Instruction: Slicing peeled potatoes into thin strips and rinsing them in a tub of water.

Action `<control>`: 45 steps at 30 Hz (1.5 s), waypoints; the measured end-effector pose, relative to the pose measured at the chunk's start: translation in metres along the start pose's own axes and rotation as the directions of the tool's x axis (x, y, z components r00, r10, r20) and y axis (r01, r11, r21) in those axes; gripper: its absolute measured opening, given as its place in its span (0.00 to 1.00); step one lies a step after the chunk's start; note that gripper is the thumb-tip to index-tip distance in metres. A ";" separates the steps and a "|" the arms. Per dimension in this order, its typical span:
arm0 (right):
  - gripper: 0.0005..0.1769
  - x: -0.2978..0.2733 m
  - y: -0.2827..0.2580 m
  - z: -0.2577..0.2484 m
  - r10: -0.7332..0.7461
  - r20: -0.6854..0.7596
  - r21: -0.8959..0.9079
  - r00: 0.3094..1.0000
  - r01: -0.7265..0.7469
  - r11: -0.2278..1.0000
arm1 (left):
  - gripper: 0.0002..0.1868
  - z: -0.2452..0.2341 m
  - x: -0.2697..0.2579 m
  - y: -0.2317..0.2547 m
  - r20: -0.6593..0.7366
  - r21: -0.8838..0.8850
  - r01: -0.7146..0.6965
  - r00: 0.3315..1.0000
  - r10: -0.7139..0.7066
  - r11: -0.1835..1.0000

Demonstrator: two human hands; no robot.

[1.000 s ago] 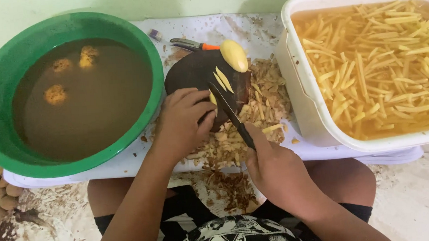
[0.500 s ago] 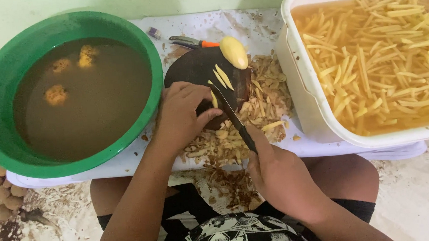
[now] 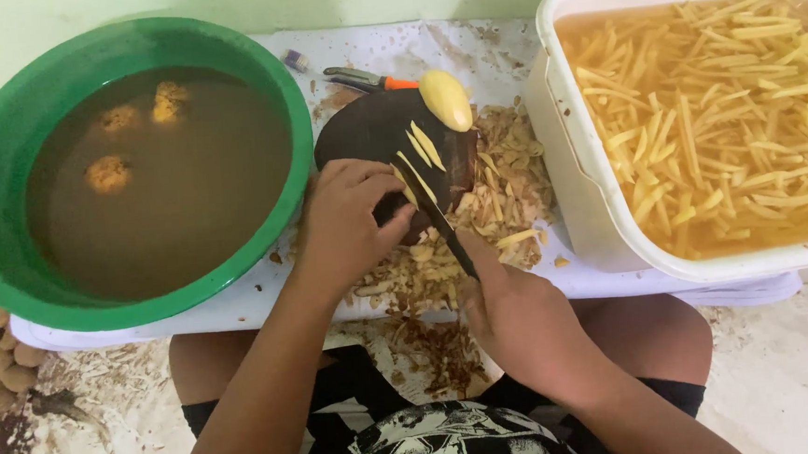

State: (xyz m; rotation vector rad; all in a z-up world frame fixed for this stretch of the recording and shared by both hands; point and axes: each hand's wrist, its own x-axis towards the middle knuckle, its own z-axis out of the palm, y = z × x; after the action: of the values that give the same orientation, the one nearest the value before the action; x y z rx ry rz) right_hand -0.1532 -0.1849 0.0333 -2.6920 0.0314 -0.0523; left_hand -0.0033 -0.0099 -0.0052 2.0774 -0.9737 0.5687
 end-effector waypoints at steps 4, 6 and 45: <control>0.36 -0.001 -0.002 -0.004 0.030 0.013 -0.009 0.999 -0.030 1.000 | 0.13 0.001 0.000 -0.001 0.017 0.007 0.019 1.000 -0.019 1.000; 0.33 -0.003 -0.001 -0.002 -0.071 -0.052 -0.060 0.996 0.068 0.996 | 0.13 0.002 -0.002 0.000 0.020 0.023 0.051 0.998 -0.051 0.998; 0.27 0.026 0.002 -0.033 0.100 -0.153 -0.008 0.983 -0.102 0.995 | 0.10 0.002 0.006 0.001 0.052 0.185 0.008 0.999 -0.018 0.983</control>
State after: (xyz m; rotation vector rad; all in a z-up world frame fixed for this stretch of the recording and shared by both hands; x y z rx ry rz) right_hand -0.1284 -0.2017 0.0625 -2.6920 0.2164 -0.2271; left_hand -0.0006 -0.0141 -0.0022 2.2720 -0.9681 0.6203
